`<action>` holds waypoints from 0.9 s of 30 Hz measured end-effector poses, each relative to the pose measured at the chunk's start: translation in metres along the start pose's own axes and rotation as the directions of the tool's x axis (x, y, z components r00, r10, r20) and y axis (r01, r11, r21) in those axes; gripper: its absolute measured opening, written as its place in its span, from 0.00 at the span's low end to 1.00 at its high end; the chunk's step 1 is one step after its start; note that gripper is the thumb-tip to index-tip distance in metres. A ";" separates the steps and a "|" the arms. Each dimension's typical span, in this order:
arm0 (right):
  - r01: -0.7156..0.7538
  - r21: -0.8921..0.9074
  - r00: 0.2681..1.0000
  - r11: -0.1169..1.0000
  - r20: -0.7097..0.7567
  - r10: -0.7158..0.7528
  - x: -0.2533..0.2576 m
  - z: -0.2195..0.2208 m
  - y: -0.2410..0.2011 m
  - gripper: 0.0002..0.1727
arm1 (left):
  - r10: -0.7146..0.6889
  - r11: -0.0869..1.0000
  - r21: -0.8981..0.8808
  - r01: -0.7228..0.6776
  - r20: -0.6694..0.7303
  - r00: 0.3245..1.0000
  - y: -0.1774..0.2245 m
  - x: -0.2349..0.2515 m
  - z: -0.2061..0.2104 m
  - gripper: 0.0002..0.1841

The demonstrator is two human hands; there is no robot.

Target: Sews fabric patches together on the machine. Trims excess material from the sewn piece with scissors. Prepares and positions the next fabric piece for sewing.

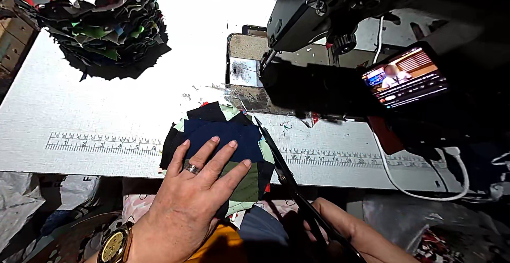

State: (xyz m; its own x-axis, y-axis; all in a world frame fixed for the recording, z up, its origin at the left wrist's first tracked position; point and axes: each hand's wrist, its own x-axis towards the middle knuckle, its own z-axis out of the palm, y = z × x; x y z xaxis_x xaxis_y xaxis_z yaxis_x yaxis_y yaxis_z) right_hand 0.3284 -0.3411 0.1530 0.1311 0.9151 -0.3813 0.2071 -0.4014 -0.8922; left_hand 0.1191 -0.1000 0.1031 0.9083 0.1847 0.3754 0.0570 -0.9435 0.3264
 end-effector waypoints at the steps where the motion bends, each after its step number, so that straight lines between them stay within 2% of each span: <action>1: -0.006 0.008 1.000 1.000 -0.018 0.006 0.000 0.001 -0.001 0.20 | -0.001 1.000 0.007 0.001 -0.001 1.000 0.000 0.000 0.000 0.33; 5: -0.037 0.063 0.999 0.997 -0.015 0.038 -0.003 0.000 -0.003 0.22 | -0.007 1.000 0.005 0.007 -0.010 1.000 -0.001 0.000 0.000 0.33; 9: -0.073 0.024 0.989 0.997 0.133 0.069 -0.006 -0.011 -0.003 0.29 | -0.015 1.000 -0.022 0.015 -0.020 1.000 -0.001 0.002 -0.001 0.33; 12: -0.068 0.004 0.981 0.998 0.183 0.066 -0.006 -0.017 -0.006 0.32 | -0.025 0.999 -0.031 0.024 -0.031 0.999 0.000 0.002 0.000 0.32; 15: -0.047 -0.041 0.987 0.998 0.149 0.053 -0.003 -0.017 -0.010 0.30 | -0.032 0.999 -0.032 0.031 -0.028 0.999 0.001 0.003 0.002 0.32; 19: -0.072 -0.027 0.995 0.997 0.071 0.074 0.000 -0.012 -0.013 0.31 | -0.033 0.999 -0.017 0.032 -0.035 0.999 0.003 0.004 0.002 0.31; 24: -0.117 0.062 0.993 0.991 0.005 0.117 -0.003 -0.004 -0.014 0.16 | -0.026 1.000 -0.005 0.026 -0.028 0.999 0.001 0.004 0.003 0.31; 27: -0.138 0.091 0.990 0.986 -0.010 0.139 -0.004 -0.004 -0.016 0.12 | -0.034 0.999 -0.004 0.034 -0.024 0.999 0.002 0.004 0.003 0.31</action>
State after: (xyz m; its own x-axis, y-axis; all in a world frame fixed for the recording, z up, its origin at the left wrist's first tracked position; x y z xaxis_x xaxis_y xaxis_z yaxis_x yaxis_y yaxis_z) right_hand 0.3281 -0.3387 0.1692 0.1683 0.8499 -0.4993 0.0979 -0.5184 -0.8495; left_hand 0.1239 -0.1015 0.1029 0.8954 0.2235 0.3851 0.0864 -0.9356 0.3422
